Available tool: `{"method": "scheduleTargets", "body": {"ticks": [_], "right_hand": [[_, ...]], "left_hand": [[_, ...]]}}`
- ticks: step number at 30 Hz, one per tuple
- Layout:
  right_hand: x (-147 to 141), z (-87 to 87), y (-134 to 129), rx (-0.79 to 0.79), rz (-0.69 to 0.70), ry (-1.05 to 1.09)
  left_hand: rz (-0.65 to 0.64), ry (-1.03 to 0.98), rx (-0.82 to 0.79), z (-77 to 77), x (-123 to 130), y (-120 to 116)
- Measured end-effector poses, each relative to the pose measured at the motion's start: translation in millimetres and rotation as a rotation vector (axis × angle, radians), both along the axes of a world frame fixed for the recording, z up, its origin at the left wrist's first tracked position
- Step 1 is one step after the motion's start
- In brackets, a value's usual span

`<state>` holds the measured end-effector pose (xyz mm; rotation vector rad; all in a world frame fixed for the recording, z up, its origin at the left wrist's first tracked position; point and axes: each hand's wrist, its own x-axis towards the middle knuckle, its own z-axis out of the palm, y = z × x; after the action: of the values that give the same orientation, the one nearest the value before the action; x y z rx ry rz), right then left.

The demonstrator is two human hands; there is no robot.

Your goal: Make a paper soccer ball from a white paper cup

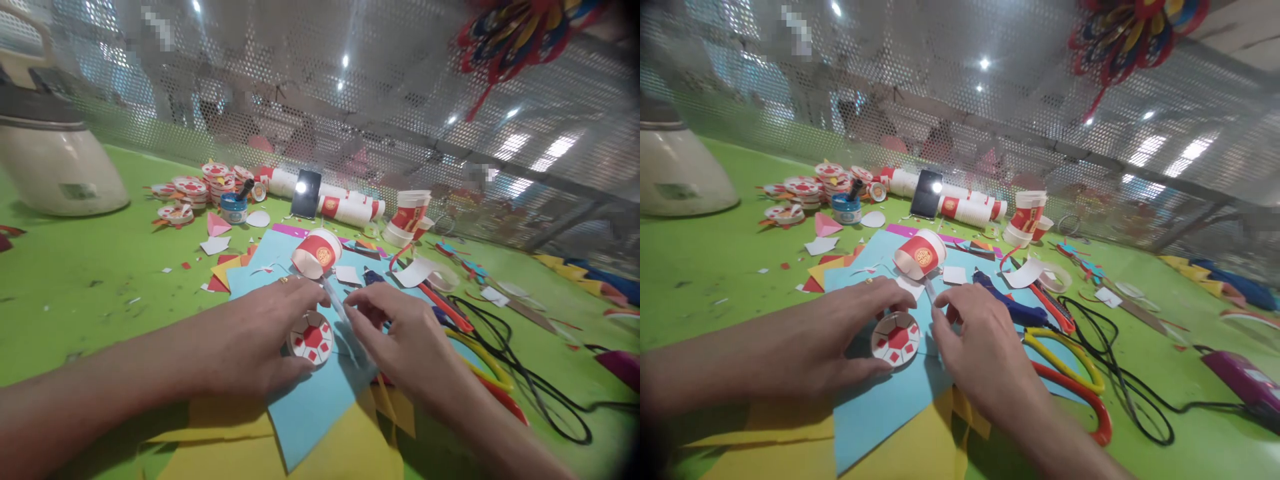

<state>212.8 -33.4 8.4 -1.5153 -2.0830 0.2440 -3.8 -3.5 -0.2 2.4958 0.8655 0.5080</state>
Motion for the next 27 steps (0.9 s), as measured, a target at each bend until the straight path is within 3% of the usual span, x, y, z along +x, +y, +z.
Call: {"method": "scheduleTargets", "body": {"ticks": [11,27], "right_hand": [[-7.3,9.5,-3.7,-0.252,0.004,-0.003],[-13.2,6.8,-1.4,-0.332,0.013,-0.009]], "left_hand": [[-0.005,0.004,0.037,-1.3,0.8,1.0],[-0.024,-0.017,0.049,-0.5,0.0,-1.3]]}}
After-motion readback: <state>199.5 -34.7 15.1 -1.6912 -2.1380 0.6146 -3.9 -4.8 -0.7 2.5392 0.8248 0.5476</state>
